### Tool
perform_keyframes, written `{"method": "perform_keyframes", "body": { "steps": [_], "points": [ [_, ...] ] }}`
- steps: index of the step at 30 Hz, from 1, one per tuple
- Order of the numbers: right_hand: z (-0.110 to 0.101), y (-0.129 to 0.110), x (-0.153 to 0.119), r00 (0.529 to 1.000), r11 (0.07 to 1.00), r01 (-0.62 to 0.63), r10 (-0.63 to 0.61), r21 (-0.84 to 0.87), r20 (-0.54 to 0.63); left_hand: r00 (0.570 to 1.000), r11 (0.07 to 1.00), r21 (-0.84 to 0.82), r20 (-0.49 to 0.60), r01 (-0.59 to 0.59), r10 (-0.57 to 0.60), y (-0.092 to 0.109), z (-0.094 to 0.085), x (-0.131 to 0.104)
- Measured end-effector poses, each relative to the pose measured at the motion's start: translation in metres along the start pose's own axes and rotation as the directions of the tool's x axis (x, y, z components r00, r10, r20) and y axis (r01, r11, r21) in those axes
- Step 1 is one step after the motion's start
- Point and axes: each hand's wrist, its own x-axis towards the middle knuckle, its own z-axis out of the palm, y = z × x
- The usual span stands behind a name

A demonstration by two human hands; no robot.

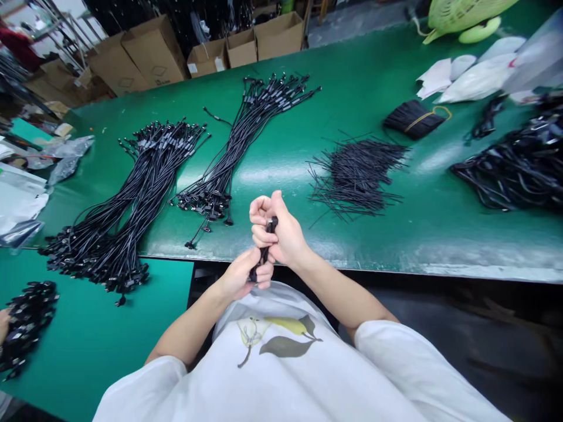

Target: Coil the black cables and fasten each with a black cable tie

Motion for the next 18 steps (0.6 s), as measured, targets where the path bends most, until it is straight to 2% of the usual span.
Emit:
{"method": "perform_keyframes", "body": {
  "steps": [1, 3, 5, 6, 7, 8, 9, 10, 11, 12, 13, 15, 18],
  "points": [
    [-0.005, -0.001, 0.002, 1.000, 1.000, -0.014, 0.014, -0.008, -0.008, 0.999, 0.993, -0.108, -0.008, 0.047, -0.048, 0.000, 0.003, 0.000],
    [-0.017, -0.006, 0.004, 0.998, 0.997, 0.021, -0.025, -0.075, -0.050, 0.996, 0.972, -0.222, -0.033, 0.079, -0.088, 0.001, 0.007, 0.002],
    [-0.031, -0.014, -0.001, 0.984, 0.946, 0.139, -0.165, -0.294, -0.065, 0.993, 0.971, -0.222, -0.060, 0.085, -0.101, 0.001, 0.007, 0.007],
    [-0.039, -0.020, -0.006, 0.964, 0.858, 0.219, -0.265, -0.464, -0.033, 0.992, 0.980, -0.182, -0.086, 0.078, -0.095, 0.000, 0.006, 0.010],
    [-0.046, -0.025, -0.012, 0.932, 0.705, 0.305, -0.359, -0.640, 0.048, 0.990, 0.991, -0.117, -0.119, 0.063, -0.077, -0.001, 0.004, 0.013],
    [-0.053, -0.029, -0.019, 0.894, 0.493, 0.384, -0.409, -0.781, 0.182, 0.987, 0.998, -0.034, -0.154, 0.046, -0.051, -0.001, 0.002, 0.015],
    [-0.061, -0.032, -0.028, 0.855, 0.254, 0.455, -0.394, -0.854, 0.338, 0.984, 0.997, 0.065, -0.179, 0.037, -0.025, -0.002, 0.000, 0.018],
    [-0.067, -0.034, -0.036, 0.818, 0.026, 0.511, -0.322, -0.859, 0.477, 0.982, 0.984, 0.175, -0.188, 0.039, -0.006, -0.002, -0.002, 0.020],
    [-0.073, -0.033, -0.045, 0.788, -0.163, 0.554, -0.214, -0.816, 0.578, 0.985, 0.955, 0.290, -0.175, 0.054, -0.003, -0.003, -0.003, 0.021],
    [-0.079, -0.031, -0.052, 0.768, -0.307, 0.582, -0.096, -0.753, 0.633, 0.989, 0.912, 0.403, -0.144, 0.077, -0.020, -0.003, -0.004, 0.022],
    [-0.084, -0.027, -0.059, 0.761, -0.416, 0.592, 0.006, -0.691, 0.649, 0.993, 0.856, 0.507, -0.106, 0.097, -0.050, -0.003, -0.004, 0.023],
    [-0.092, -0.020, -0.070, 0.781, -0.563, 0.559, 0.114, -0.608, 0.613, 0.993, 0.743, 0.659, -0.049, 0.114, -0.109, -0.004, -0.004, 0.024],
    [-0.101, -0.013, -0.080, 0.805, -0.646, 0.525, 0.165, -0.554, 0.570, 0.984, 0.664, 0.736, -0.012, 0.128, -0.176, -0.007, -0.002, 0.028]
  ]
}}
